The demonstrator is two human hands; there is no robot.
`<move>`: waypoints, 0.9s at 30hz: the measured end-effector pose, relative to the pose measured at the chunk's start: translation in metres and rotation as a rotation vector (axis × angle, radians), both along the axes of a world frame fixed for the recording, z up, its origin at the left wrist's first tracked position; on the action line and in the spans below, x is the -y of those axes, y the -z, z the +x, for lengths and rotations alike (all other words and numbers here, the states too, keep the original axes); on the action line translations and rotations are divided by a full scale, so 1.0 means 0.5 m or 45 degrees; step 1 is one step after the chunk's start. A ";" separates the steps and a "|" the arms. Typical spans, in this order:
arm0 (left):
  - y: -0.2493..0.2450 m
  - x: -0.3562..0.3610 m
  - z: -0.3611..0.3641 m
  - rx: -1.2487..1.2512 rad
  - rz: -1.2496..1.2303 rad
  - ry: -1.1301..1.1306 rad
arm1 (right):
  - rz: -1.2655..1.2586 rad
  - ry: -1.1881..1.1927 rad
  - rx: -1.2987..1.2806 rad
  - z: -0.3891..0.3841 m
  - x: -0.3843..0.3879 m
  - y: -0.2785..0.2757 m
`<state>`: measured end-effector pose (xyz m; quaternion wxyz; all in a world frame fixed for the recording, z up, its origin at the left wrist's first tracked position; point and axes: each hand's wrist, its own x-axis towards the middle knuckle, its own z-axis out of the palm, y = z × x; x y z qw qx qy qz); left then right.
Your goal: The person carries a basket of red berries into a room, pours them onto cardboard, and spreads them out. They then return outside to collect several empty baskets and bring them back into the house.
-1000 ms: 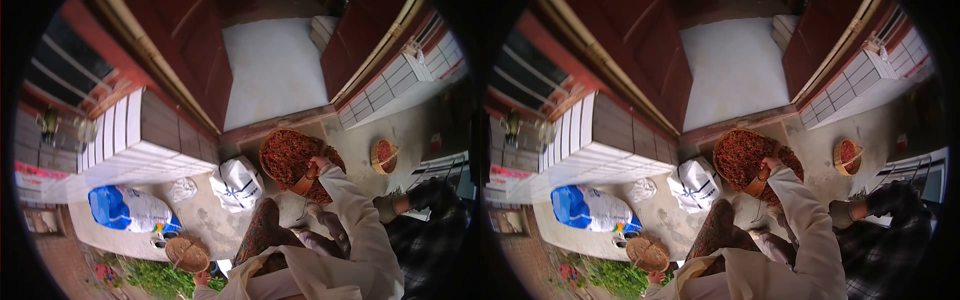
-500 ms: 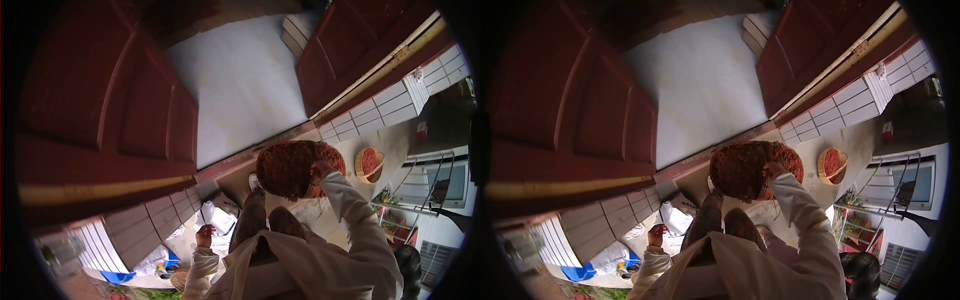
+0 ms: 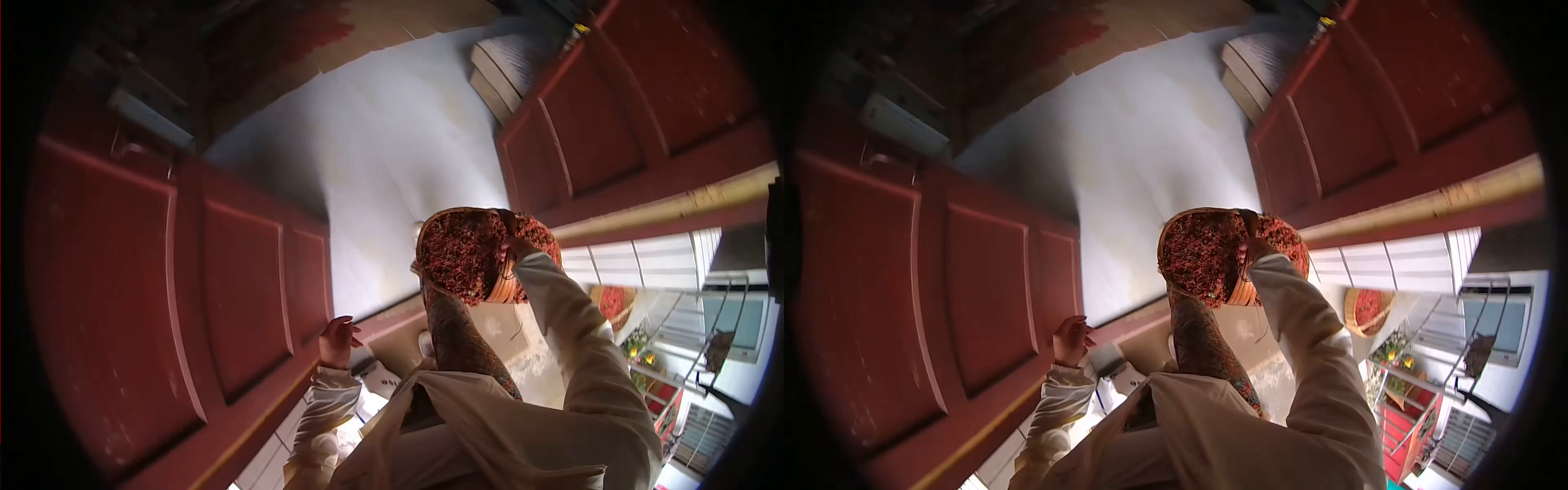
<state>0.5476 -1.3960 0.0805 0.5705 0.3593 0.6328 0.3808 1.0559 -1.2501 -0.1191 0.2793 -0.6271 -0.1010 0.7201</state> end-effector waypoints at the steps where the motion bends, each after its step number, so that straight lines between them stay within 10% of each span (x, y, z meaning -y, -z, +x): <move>1: 0.011 -0.076 0.007 -0.025 -0.037 0.017 | -0.050 -0.108 0.159 0.000 -0.047 0.033; 3: 0.038 -0.230 0.028 -0.270 -0.032 0.044 | -0.034 -0.170 0.294 -0.040 -0.169 0.076; 7: 0.192 -0.498 0.010 0.407 -0.525 -0.393 | 0.012 0.032 0.358 -0.107 -0.324 0.230; 10: 0.255 -0.637 0.040 0.240 -0.294 -0.013 | 0.129 0.134 0.395 -0.132 -0.411 0.353; 11: 0.275 -0.676 0.046 0.237 -0.266 0.090 | 0.341 -0.691 0.896 -0.121 -0.436 0.404; 12: 0.265 -0.719 0.056 0.106 -0.250 0.228 | 0.306 -0.697 0.863 -0.120 -0.458 0.484; 14: 0.220 -0.700 0.086 0.119 -0.323 0.286 | 0.152 -0.575 0.813 -0.100 -0.405 0.580; 17: 0.298 -0.788 0.097 0.132 -0.426 0.328 | -0.105 0.391 0.218 -0.201 -0.571 0.382; 25: 0.407 -0.962 0.183 0.175 -0.324 0.814 | -0.237 0.375 0.156 -0.194 -0.561 0.676; 27: 0.395 -0.990 0.234 0.199 -0.268 0.815 | -0.367 -0.448 1.543 -0.376 -0.709 0.297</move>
